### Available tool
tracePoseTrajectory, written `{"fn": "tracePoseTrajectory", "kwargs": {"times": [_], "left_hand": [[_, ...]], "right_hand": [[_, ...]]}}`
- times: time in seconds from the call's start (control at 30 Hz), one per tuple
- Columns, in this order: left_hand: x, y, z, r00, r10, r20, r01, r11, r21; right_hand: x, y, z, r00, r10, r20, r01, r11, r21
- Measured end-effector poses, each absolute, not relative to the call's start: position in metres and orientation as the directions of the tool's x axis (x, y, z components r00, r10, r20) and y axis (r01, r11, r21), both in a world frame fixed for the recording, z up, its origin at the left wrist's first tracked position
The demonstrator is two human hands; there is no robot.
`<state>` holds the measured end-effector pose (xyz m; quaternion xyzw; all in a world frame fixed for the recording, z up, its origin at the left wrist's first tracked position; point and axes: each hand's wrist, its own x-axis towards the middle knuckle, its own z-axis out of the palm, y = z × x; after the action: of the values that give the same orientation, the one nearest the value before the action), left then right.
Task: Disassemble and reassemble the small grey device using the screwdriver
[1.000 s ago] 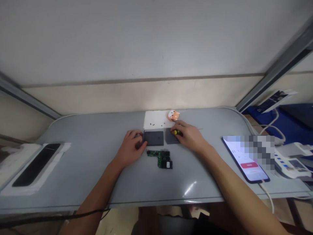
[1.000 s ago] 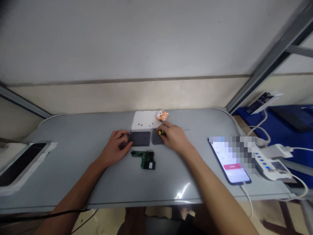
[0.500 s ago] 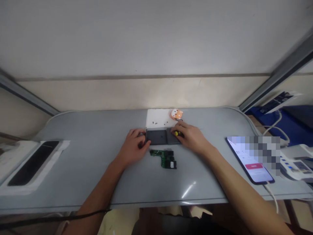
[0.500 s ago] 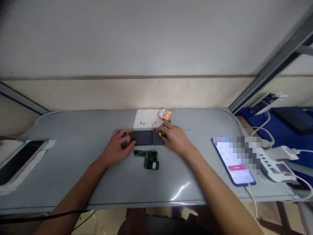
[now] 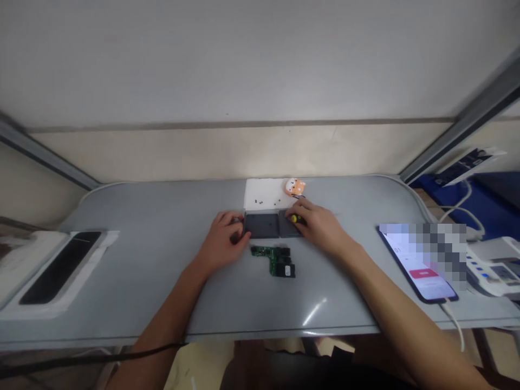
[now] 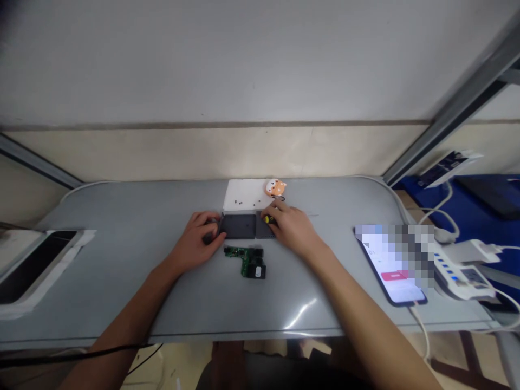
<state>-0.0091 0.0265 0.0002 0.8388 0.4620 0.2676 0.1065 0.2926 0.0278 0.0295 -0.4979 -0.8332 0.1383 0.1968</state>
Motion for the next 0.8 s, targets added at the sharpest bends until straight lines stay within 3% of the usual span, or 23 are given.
{"fn": "tracePoseTrajectory", "kwargs": {"times": [0.17, 0.8], "left_hand": [[-0.0088, 0.0248, 0.0033, 0.442, 0.833, 0.335, 0.712, -0.552, 0.434], [-0.0077, 0.0282, 0.0054, 0.442, 0.845, 0.3, 0.745, -0.532, 0.401]], "right_hand": [[0.2886, 0.0238, 0.0272, -0.415, 0.89, 0.187, 0.803, 0.456, -0.384], [0.2953, 0.0265, 0.0287, -0.385, 0.9, 0.206, 0.805, 0.436, -0.402]]}}
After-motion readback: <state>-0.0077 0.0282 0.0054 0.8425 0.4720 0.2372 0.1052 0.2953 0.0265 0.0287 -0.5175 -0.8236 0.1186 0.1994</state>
